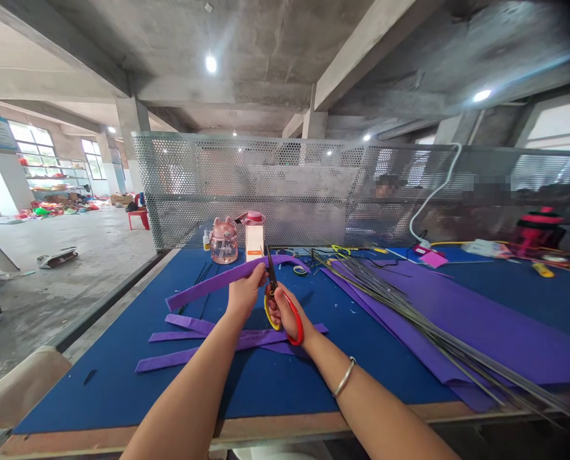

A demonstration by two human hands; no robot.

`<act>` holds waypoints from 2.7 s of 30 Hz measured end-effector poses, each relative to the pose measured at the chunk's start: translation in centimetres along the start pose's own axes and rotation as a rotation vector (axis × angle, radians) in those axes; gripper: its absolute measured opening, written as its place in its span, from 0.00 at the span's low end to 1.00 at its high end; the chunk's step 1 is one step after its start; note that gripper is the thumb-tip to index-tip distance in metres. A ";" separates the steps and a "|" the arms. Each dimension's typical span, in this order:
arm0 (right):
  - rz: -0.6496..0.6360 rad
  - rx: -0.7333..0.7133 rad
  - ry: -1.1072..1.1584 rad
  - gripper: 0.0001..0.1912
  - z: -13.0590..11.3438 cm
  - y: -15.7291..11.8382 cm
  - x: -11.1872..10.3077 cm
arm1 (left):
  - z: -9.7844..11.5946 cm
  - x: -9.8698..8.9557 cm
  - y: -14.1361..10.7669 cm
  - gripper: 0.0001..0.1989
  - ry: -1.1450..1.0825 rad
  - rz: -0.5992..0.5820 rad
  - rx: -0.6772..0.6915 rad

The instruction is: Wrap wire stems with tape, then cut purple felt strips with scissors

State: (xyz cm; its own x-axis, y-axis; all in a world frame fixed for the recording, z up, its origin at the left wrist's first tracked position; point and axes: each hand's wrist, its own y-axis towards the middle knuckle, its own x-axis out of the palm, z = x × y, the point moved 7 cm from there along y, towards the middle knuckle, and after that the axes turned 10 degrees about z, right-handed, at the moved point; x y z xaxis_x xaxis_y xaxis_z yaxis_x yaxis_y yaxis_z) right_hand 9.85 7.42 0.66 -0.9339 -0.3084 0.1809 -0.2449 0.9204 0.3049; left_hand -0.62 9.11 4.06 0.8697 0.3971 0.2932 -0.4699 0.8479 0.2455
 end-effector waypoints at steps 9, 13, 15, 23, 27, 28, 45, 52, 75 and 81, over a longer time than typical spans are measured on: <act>0.079 0.029 -0.037 0.28 -0.5 -0.3 0.0 | -0.5 -0.1 0.4 0.16 -0.030 0.013 -0.006; 0.105 0.013 -0.057 0.27 -0.4 -0.2 -0.1 | -0.3 -0.2 0.3 0.17 -0.052 0.015 -0.010; 0.104 0.004 -0.067 0.26 -0.3 -0.1 -0.1 | -0.1 -0.2 0.2 0.17 -0.058 0.016 -0.016; 0.098 -0.010 -0.102 0.24 -0.1 0.1 -0.4 | -0.5 -0.2 0.4 0.17 -0.072 0.008 -0.026; 0.056 0.016 -0.059 0.26 0.0 0.0 -0.3 | -0.9 -0.2 0.4 0.15 -0.039 0.018 -0.040; 0.032 0.008 -0.049 0.27 0.0 0.0 -0.2 | -0.9 -0.3 0.4 0.15 -0.022 0.022 -0.038; -0.030 -0.042 -0.009 0.27 -0.4 -0.1 0.0 | -0.2 -0.4 0.1 0.17 0.159 0.001 0.069; 0.014 -0.009 -0.026 0.27 -0.3 0.0 -0.1 | -0.6 -0.2 0.2 0.15 0.081 0.007 0.001; 0.110 -0.053 -0.188 0.20 -0.1 0.3 -0.7 | -0.9 -0.4 0.6 0.16 -0.071 0.036 -0.055; 0.116 -0.053 -0.194 0.19 0.1 0.3 -0.8 | -1.0 -0.1 0.5 0.16 -0.169 -0.002 -0.089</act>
State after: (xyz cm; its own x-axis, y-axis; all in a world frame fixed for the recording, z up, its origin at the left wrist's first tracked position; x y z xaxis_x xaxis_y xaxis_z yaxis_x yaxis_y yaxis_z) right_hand 10.55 7.96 0.53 -0.9888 -0.1447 0.0363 -0.1237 0.9315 0.3420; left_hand -0.86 9.88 3.21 0.8291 0.3373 0.4460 -0.4467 0.8792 0.1656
